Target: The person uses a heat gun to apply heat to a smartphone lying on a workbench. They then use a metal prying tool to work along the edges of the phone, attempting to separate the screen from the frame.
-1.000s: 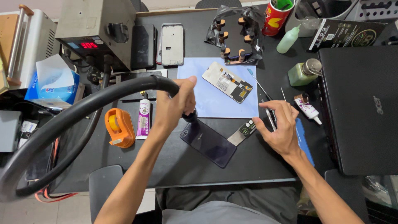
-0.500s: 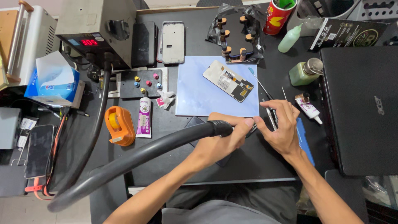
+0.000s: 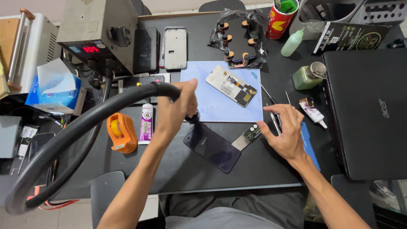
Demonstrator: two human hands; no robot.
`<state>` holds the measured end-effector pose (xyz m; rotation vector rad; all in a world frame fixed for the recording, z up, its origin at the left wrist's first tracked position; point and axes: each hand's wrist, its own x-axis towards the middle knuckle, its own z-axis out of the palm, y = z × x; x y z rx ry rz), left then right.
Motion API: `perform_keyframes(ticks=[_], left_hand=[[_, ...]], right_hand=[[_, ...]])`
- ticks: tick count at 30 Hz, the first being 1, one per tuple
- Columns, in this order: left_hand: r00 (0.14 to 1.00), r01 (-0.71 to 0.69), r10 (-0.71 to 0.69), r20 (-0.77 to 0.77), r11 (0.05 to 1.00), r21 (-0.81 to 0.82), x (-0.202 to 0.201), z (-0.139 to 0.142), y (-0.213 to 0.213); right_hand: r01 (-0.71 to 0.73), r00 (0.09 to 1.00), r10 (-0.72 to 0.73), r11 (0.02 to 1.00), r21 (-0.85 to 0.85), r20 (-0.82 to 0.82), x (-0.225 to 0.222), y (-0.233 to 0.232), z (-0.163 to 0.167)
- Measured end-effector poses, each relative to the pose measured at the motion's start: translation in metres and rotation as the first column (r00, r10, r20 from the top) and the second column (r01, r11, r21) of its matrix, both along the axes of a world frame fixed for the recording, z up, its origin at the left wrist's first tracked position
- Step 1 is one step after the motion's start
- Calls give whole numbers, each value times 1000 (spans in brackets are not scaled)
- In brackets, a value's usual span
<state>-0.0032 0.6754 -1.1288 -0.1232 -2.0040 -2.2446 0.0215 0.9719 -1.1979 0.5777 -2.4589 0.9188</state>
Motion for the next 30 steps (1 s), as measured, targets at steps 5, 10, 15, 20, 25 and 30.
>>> perform_keyframes(ticks=[5, 10, 15, 20, 25, 30], left_hand=[[999, -28, 29, 29, 999, -26, 4, -3, 5], [989, 102, -103, 103, 995, 22, 24, -8, 38], [957, 288, -289, 31, 957, 47, 50, -1, 63], [936, 345, -345, 66, 939, 4, 54, 7, 67], [965, 241, -231, 124, 968, -73, 37, 8, 47], [989, 113, -107, 103, 992, -50, 15, 6, 20]], right_hand=[[1, 1000, -1, 1000, 2, 3, 1, 0, -1], [8, 1000, -8, 1000, 14, 8, 0, -3, -4], [-3, 1000, 3, 1000, 9, 0, -1, -4, -3], [-4, 1000, 4, 1000, 9, -6, 1, -3, -2], [5, 1000, -5, 1000, 8, 9, 4, -1, 1], [1, 1000, 0, 1000, -1, 6, 3, -1, 2]])
